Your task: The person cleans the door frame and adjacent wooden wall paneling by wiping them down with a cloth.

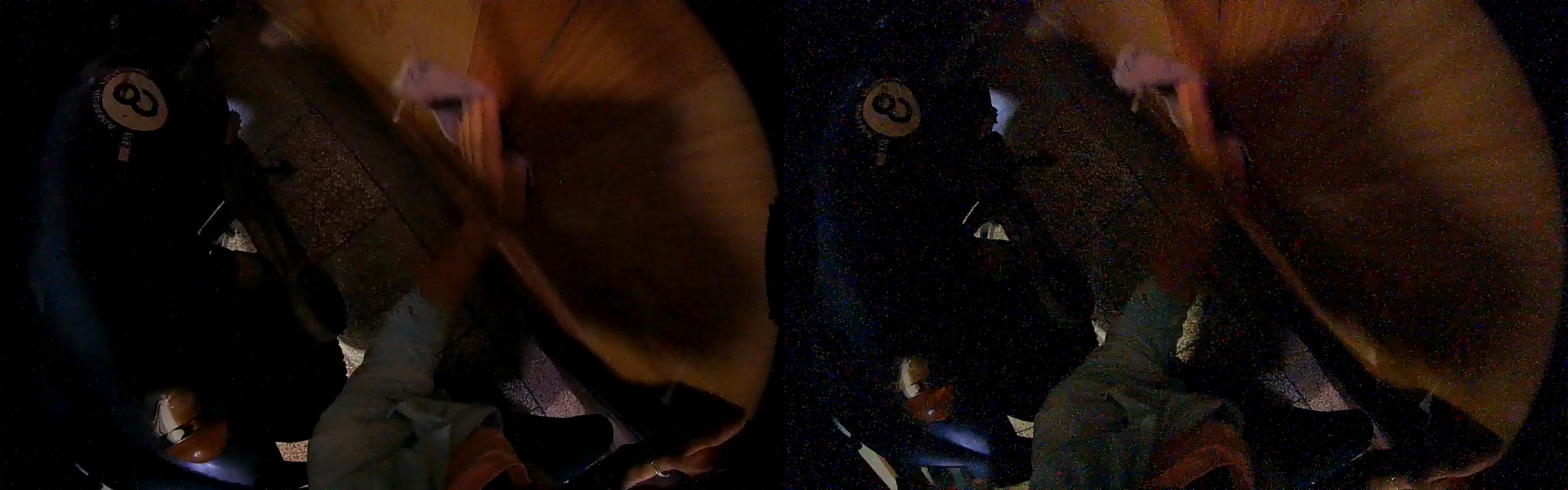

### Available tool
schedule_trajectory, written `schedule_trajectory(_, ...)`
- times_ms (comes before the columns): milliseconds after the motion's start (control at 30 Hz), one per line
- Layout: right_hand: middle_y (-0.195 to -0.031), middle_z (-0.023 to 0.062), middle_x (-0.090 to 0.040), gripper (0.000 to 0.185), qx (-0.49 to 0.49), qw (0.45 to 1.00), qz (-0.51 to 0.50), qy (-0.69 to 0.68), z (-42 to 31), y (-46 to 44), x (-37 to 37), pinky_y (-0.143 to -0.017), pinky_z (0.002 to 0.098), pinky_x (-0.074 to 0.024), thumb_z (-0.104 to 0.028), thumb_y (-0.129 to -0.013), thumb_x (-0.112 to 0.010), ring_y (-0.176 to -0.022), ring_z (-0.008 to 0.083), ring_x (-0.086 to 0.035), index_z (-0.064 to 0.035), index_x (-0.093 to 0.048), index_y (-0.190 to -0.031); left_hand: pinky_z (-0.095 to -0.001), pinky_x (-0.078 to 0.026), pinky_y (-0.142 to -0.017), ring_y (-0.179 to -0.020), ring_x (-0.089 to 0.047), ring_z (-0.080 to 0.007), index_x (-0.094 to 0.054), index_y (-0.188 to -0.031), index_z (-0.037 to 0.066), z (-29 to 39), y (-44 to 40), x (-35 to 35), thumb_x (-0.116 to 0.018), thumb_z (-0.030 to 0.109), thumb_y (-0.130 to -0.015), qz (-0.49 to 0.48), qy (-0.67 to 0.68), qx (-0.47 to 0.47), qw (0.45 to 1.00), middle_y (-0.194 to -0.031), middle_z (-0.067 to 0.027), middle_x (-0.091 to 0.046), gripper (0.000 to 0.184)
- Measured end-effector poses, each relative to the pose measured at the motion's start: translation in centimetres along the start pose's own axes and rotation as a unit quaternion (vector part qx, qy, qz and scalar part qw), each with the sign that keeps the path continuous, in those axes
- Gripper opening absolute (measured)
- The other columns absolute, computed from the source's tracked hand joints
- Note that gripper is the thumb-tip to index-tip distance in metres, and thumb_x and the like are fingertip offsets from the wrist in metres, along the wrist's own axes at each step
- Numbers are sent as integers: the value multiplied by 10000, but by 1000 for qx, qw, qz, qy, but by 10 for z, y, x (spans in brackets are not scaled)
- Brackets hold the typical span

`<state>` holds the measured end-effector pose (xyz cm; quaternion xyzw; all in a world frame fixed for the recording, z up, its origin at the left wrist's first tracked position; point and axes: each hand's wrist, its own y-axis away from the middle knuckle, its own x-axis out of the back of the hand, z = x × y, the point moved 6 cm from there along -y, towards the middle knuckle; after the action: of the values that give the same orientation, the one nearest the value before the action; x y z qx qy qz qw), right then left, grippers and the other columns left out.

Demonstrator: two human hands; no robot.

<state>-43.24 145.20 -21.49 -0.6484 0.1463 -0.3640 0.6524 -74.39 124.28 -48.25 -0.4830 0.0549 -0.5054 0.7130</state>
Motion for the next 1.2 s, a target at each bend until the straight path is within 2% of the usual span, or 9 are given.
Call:
schedule_trajectory(200,-999,211,-603,537,-278,947,-125,-104,75,11,-24,-704,425,-457,-519,-909,-491,-854,320,-565,-5,-606,-1011,-419,-234,-1093,-1346,-258,-351,-224,-1419,-51,-2,-8,-8,-285,161,-959,-19,66,139,988,-1458,-248,-240,509)
schedule_trajectory(300,-882,195,-622,548,15,960,-5,278,205,12,-21,-679,413,-463,-537,-895,-510,-808,314,-597,1,-609,-932,-422,-218,-1098,-1349,-246,-369,-213,-1416,-67,-19,-68,14,-297,147,-950,46,138,161,976,-1454,-264,-238,520)
schedule_trajectory(433,-881,182,-626,562,45,873,-99,476,124,-8,-22,-680,402,-463,-550,-892,-504,-773,313,-595,-5,-617,-969,-395,-115,-1133,-1398,-144,-346,-176,-1445,-31,-10,-121,31,-287,132,-947,86,250,120,957,-1504,-225,-164,536)
schedule_trajectory(500,-853,180,-630,546,115,991,62,33,29,-39,3,-684,390,-464,-540,-882,-529,-747,318,-588,-14,-621,-997,-397,-110,-1132,-1397,-140,-356,-172,-1446,-31,12,-131,40,-293,153,-955,87,256,81,959,-1503,-230,-161,538)
schedule_trajectory(667,-955,178,-645,435,116,977,63,166,-15,-38,9,-717,383,-490,-398,-886,-606,-815,291,-618,2,-602,-1059,-520,-160,-1102,-1356,-217,-423,-215,-1424,-49,114,-129,74,-328,261,-973,89,181,-109,973,-1480,-241,-221,559)
schedule_trajectory(767,-1030,111,-584,380,86,989,39,-112,-16,-32,-12,-768,330,-470,-210,-847,-691,-903,257,-541,-34,-573,-1162,-496,-239,-1086,-1328,-298,-390,-331,-1378,-23,172,-64,44,-411,268,-954,110,-68,-263,956,-1460,-193,-308,521)
schedule_trajectory(933,-1189,163,-559,330,29,980,34,-192,-51,-40,-3,-914,406,-433,-242,-911,-585,-1116,311,-496,-43,-577,-1173,-466,-352,-1025,-1230,-440,-373,-427,-1318,-7,215,33,3,-492,241,-912,-122,43,-339,932,-1370,-210,-432,480)
schedule_trajectory(1100,-1276,193,-510,330,135,973,-67,-173,-68,-52,11,-1012,479,-356,-246,-914,-539,-1221,353,-428,-65,-581,-1186,-469,-367,-1008,-1195,-457,-411,-430,-1314,-24,180,12,10,-507,253,-893,-231,150,-221,936,-1338,-253,-443,510)
schedule_trajectory(1200,-1298,206,-489,355,134,863,-255,-415,-72,-7,22,-1029,513,-330,-265,-852,-585,-1216,383,-439,-122,-598,-1177,-471,-376,-998,-1174,-468,-434,-431,-1311,-34,168,-22,28,-515,261,-881,-360,248,69,897,-1319,-280,-449,528)
